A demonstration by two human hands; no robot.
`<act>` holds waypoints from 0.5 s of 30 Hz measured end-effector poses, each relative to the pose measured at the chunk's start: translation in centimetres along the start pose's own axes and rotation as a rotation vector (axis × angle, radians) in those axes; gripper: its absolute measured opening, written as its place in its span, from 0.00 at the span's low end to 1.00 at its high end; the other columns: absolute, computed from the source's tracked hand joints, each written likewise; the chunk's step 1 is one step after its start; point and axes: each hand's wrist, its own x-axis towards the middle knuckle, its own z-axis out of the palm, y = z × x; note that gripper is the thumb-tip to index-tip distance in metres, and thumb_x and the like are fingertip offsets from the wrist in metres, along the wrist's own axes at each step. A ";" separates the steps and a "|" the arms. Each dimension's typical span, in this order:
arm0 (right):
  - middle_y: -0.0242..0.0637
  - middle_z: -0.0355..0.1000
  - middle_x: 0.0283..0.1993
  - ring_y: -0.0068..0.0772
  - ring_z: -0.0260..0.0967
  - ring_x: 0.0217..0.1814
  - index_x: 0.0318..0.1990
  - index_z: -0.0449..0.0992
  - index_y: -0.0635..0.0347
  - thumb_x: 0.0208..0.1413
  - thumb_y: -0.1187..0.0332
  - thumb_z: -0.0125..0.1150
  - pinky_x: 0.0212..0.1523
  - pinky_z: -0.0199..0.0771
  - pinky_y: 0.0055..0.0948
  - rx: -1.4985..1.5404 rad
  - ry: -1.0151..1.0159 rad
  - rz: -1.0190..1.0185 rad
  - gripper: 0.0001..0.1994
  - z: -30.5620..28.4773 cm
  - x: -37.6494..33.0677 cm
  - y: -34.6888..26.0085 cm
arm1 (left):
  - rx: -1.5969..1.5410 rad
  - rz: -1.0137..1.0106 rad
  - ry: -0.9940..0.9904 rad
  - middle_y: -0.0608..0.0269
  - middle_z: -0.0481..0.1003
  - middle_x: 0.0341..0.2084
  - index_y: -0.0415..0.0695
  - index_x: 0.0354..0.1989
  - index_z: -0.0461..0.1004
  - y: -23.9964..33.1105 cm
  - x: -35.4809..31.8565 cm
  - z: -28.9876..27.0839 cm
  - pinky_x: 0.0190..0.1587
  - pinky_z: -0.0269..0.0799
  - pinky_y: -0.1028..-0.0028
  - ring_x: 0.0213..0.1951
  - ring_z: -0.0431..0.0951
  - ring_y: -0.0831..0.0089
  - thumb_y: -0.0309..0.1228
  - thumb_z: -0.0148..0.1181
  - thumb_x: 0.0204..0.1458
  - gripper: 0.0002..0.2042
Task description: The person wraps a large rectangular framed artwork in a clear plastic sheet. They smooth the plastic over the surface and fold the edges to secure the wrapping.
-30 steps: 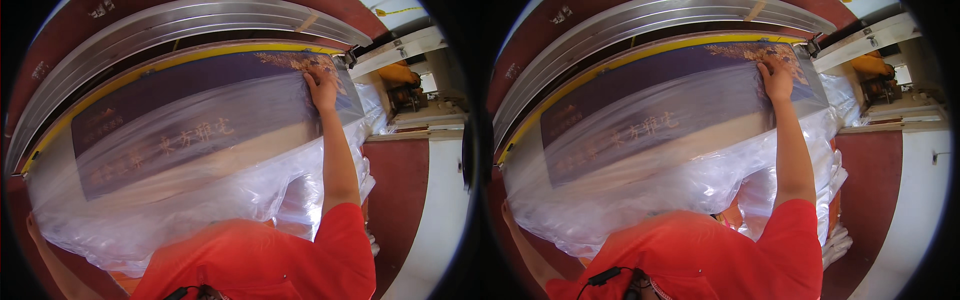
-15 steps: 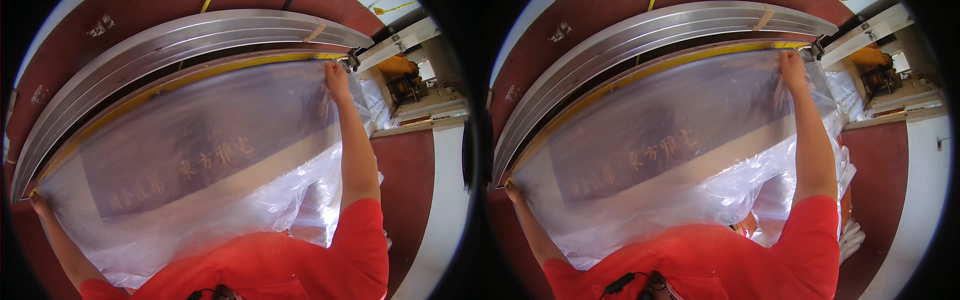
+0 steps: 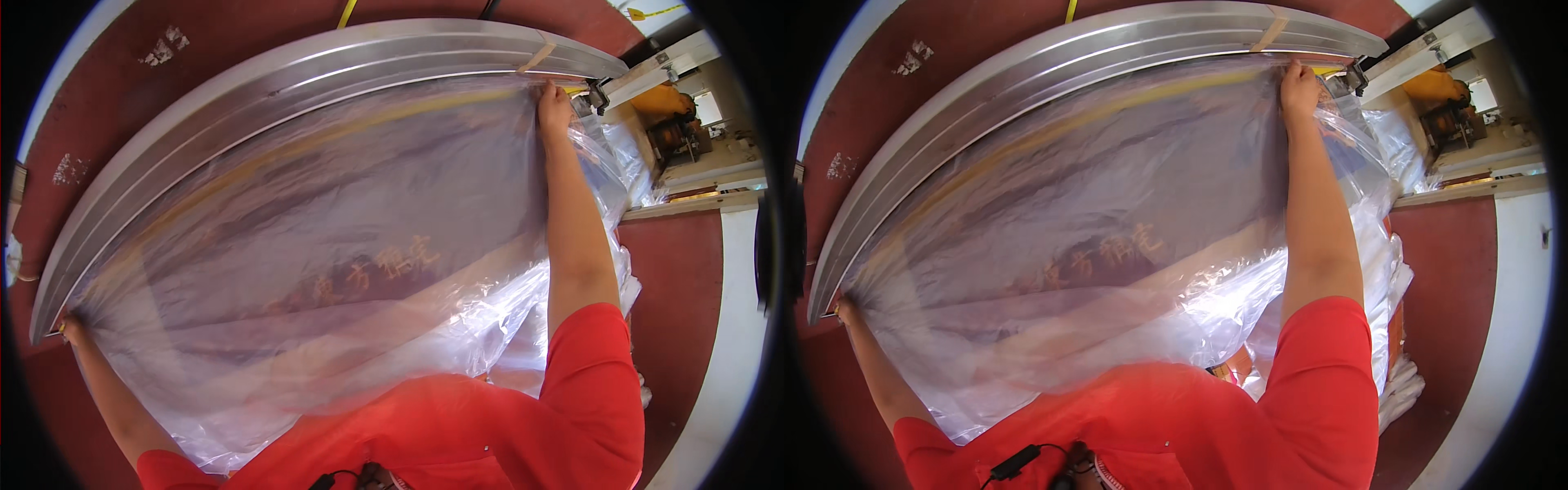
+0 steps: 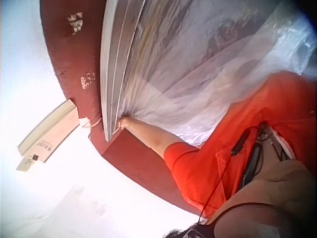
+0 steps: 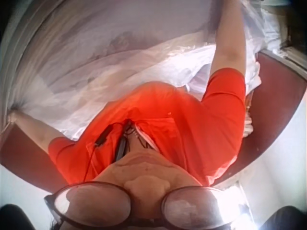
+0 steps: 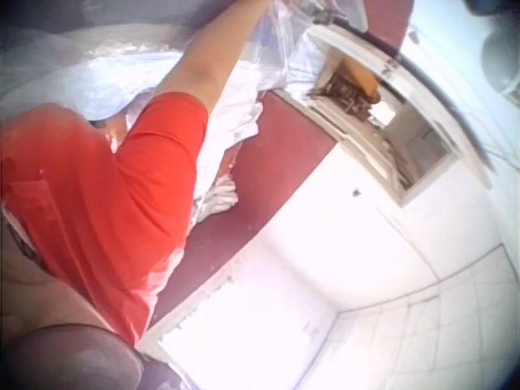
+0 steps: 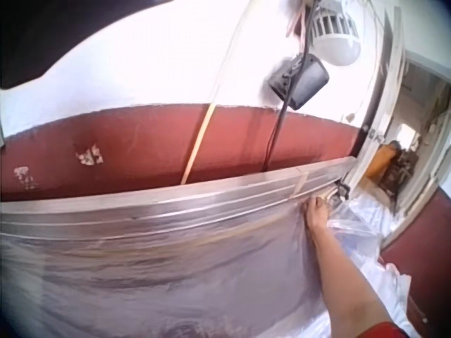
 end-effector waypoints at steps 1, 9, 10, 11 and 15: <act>0.53 0.68 0.30 0.50 0.65 0.36 0.28 0.70 0.69 0.48 0.54 0.42 0.39 0.61 0.37 0.011 0.013 -0.022 0.21 -0.1 0.4 0.2 | -0.022 0.002 -0.194 0.50 0.72 0.23 0.39 0.25 0.69 0.2 0.4 1.1 0.28 0.68 0.62 0.30 0.73 0.59 0.37 0.46 0.45 0.12; 0.52 0.68 0.33 0.49 0.64 0.39 0.32 0.69 0.68 0.47 0.57 0.38 0.40 0.59 0.36 -0.189 0.002 0.026 0.20 -1.2 -1.4 -2.4 | -0.228 -0.231 -0.385 0.52 0.71 0.27 0.38 0.32 0.69 -0.7 0.3 -0.2 0.28 0.66 0.67 0.30 0.72 0.64 0.41 0.45 0.46 0.17; 0.51 0.68 0.32 0.47 0.64 0.37 0.31 0.69 0.68 0.47 0.57 0.38 0.40 0.60 0.35 -0.261 0.028 0.005 0.20 -1.6 -1.4 -2.8 | -0.327 -0.256 -0.364 0.54 0.71 0.27 0.38 0.32 0.69 -0.1 0.3 -0.9 0.29 0.66 0.68 0.29 0.72 0.66 0.42 0.45 0.47 0.18; 0.49 0.68 0.31 0.44 0.64 0.36 0.31 0.69 0.67 0.47 0.56 0.40 0.39 0.60 0.33 -0.183 -0.014 0.021 0.20 -1.8 -1.4 -3.3 | -0.419 -0.285 -0.342 0.55 0.70 0.27 0.38 0.33 0.69 0.1 0.1 -1.9 0.29 0.65 0.70 0.29 0.71 0.67 0.44 0.44 0.47 0.19; 0.42 0.68 0.27 0.32 0.64 0.31 0.30 0.70 0.65 0.46 0.56 0.46 0.36 0.61 0.26 0.168 -0.083 0.158 0.18 -1.8 -0.8 -4.8 | -1.163 -0.682 -0.556 0.62 0.68 0.26 0.37 0.32 0.69 0.1 -0.3 -5.9 0.30 0.63 0.72 0.27 0.68 0.72 0.48 0.43 0.48 0.22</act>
